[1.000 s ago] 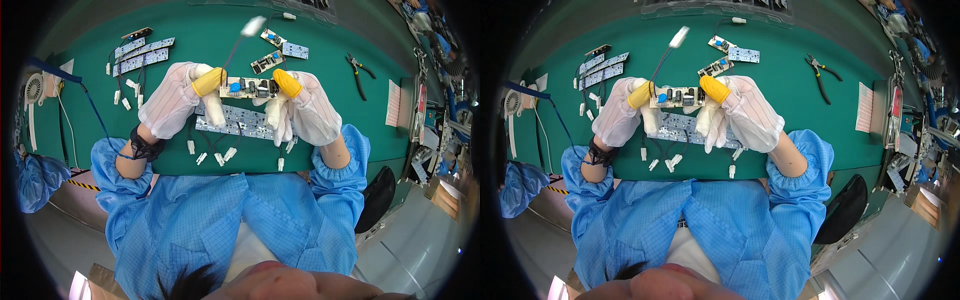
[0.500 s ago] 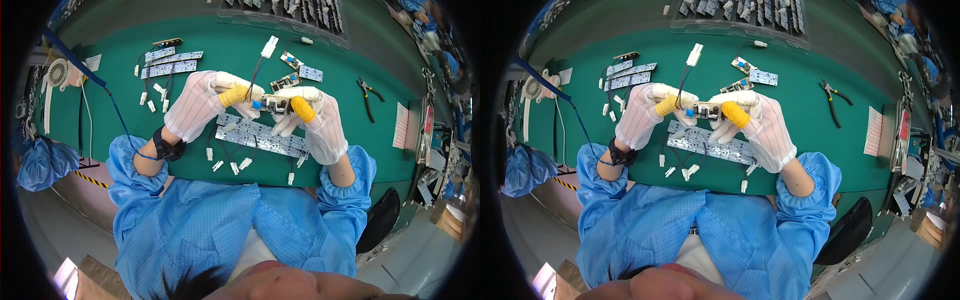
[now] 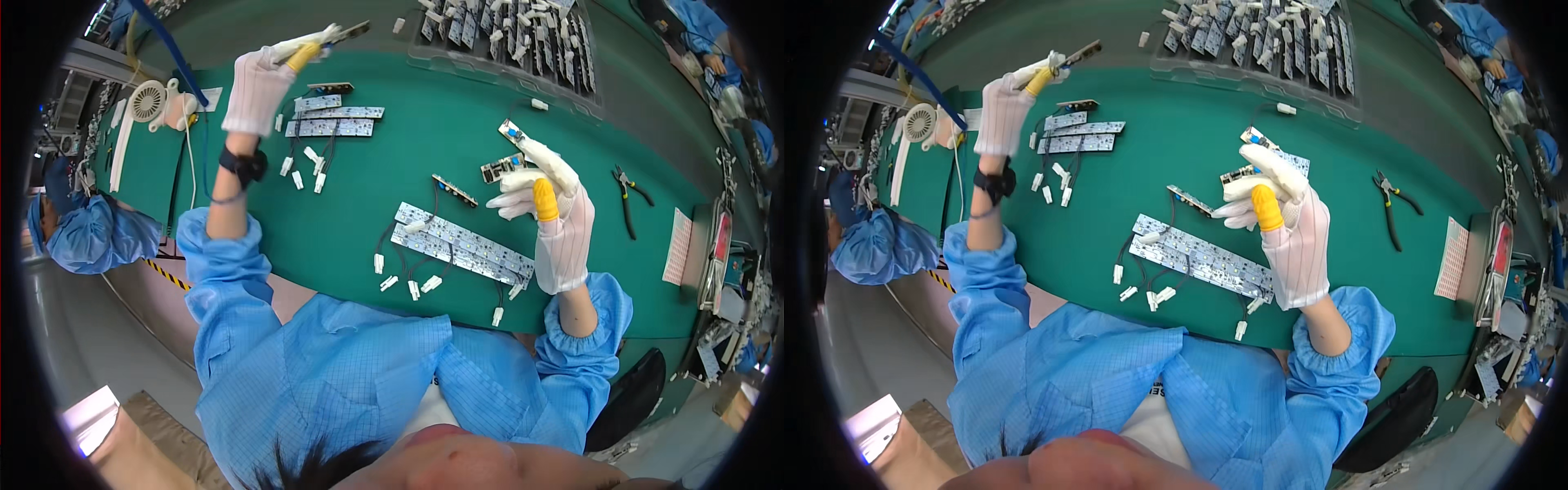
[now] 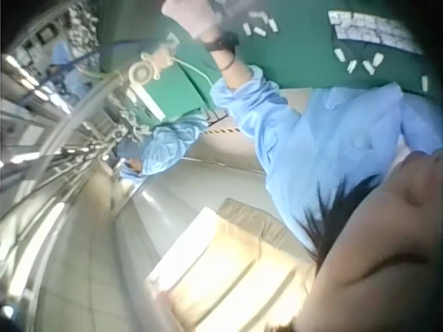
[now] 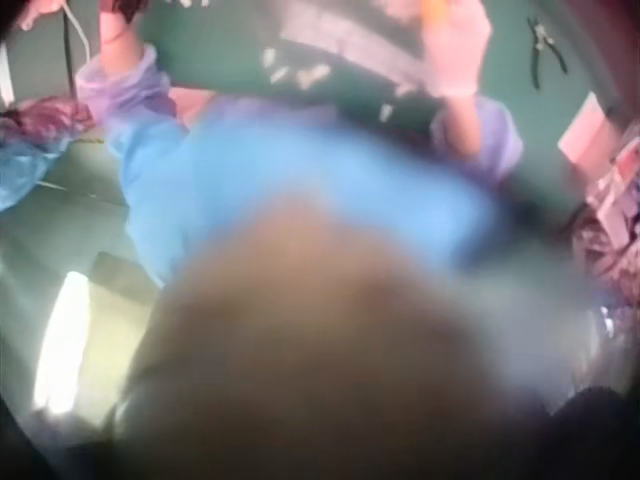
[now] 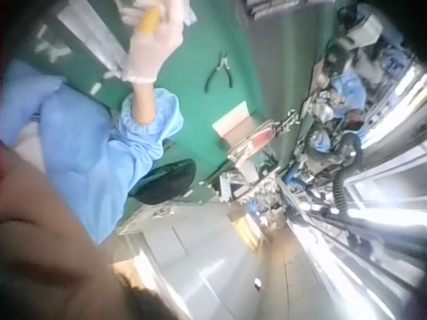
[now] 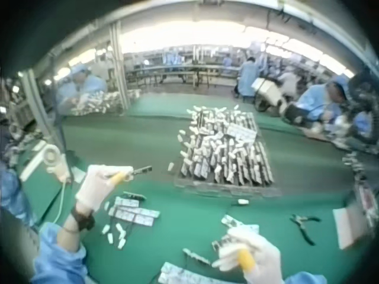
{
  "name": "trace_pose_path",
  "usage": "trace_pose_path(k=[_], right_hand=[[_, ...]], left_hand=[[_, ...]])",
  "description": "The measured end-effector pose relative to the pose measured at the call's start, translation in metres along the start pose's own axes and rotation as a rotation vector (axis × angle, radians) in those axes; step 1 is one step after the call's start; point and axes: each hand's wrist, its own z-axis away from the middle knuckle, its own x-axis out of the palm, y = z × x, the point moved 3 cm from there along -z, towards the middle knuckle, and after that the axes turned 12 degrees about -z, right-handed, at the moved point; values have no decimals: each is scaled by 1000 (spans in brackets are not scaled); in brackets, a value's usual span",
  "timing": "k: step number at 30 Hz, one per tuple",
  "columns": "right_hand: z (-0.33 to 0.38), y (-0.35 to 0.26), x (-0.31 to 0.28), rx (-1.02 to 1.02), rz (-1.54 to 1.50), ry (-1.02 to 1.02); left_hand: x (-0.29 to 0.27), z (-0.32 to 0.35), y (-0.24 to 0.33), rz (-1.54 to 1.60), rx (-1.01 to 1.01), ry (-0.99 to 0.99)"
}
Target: Assemble LED light strips onto a metallic fixture base at a manual assembly station.
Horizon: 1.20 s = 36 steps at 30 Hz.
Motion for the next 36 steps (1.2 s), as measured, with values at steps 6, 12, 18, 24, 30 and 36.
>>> trace_pose_path(k=[6,12,18,24,30,36], right_hand=[[1,-2,-3,-44,60,19],[2,-14,-2,-32,2,116],[1,-41,-39,-202,80,240],[-22,-38,-65,-94,137,287],[-51,-8,-66,-37,982,-9],[-45,-10,-58,228,706,22]], left_hand=[[59,25,-72,223,-22,-426],[21,23,-18,643,85,-280],[71,34,-40,257,131,-191],[162,-87,-160,-450,-112,-185],[160,-143,-138,-667,-238,386],[85,-73,-3,435,-26,276]])
